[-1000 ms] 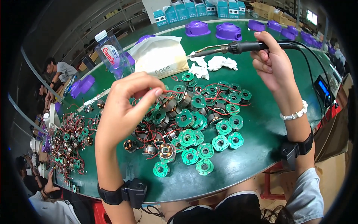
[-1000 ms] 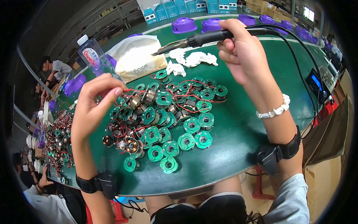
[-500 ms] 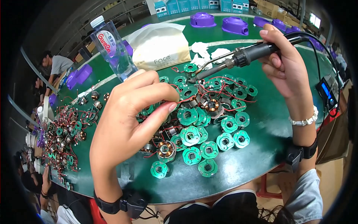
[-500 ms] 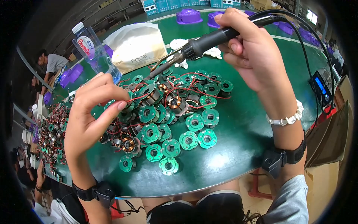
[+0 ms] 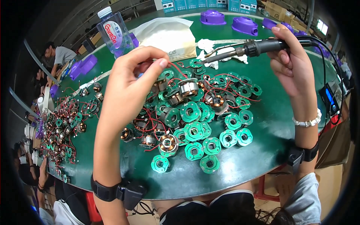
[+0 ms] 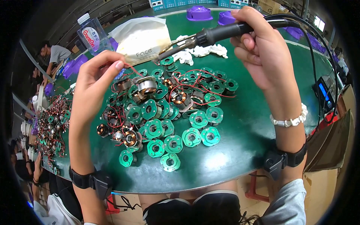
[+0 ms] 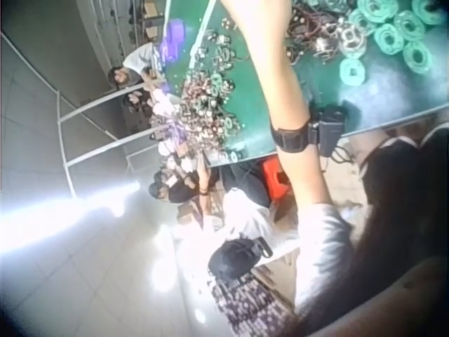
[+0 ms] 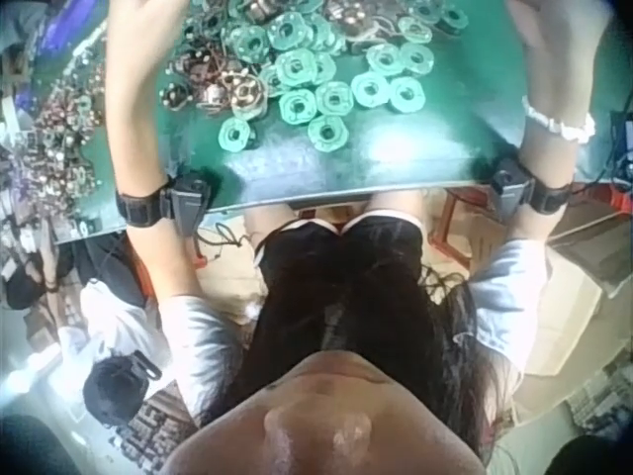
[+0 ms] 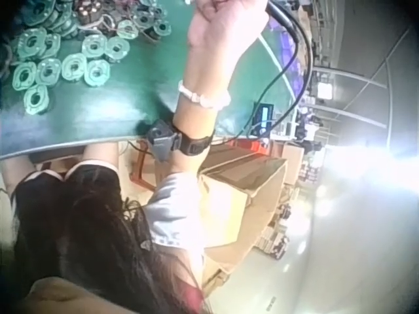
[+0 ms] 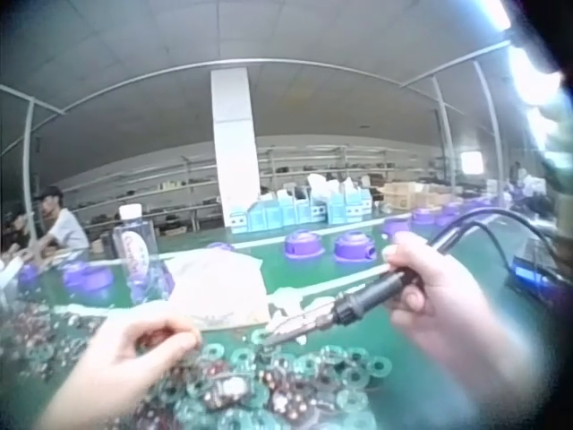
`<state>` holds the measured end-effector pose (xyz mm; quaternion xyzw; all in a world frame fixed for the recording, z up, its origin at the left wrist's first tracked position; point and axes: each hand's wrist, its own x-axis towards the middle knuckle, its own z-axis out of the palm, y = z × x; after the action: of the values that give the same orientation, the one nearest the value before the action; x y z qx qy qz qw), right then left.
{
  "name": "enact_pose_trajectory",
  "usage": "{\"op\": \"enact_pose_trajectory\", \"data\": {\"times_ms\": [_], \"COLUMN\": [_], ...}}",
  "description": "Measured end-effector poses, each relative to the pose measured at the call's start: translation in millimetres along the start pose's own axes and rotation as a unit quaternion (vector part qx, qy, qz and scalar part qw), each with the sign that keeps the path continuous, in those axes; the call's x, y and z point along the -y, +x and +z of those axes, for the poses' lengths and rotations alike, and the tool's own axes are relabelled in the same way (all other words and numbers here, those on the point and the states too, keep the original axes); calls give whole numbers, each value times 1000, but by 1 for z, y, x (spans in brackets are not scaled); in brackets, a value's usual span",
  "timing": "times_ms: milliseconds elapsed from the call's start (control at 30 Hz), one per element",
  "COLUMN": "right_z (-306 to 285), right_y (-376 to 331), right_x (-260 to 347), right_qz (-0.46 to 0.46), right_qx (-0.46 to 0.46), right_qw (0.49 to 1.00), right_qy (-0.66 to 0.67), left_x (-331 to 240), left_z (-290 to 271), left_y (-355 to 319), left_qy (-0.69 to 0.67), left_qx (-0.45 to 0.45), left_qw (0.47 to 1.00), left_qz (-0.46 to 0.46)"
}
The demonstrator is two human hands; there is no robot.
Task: Soldering copper wires onto small green electronic circuit boards using a soldering iron.
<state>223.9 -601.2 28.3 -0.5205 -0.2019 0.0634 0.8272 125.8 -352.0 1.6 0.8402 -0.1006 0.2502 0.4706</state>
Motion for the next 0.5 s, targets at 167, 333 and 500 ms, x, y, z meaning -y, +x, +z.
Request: {"op": "enact_pose_trajectory", "data": {"times_ms": [167,333,500], "right_z": [-20,-18,-3], "right_y": [13,14,3], "right_x": [3,5,-1], "right_qz": [-45,-9,21], "right_qx": [-22,-5,41], "right_qw": [998,1000,998], "right_qy": [34,14,-45], "left_x": [-13,-9,-8], "left_z": [11,1,-5], "left_y": [7,-6,-11], "left_qy": [39,157,190], "left_qx": [37,101,105], "left_qw": [998,976,969], "left_qz": [42,116,122]}}
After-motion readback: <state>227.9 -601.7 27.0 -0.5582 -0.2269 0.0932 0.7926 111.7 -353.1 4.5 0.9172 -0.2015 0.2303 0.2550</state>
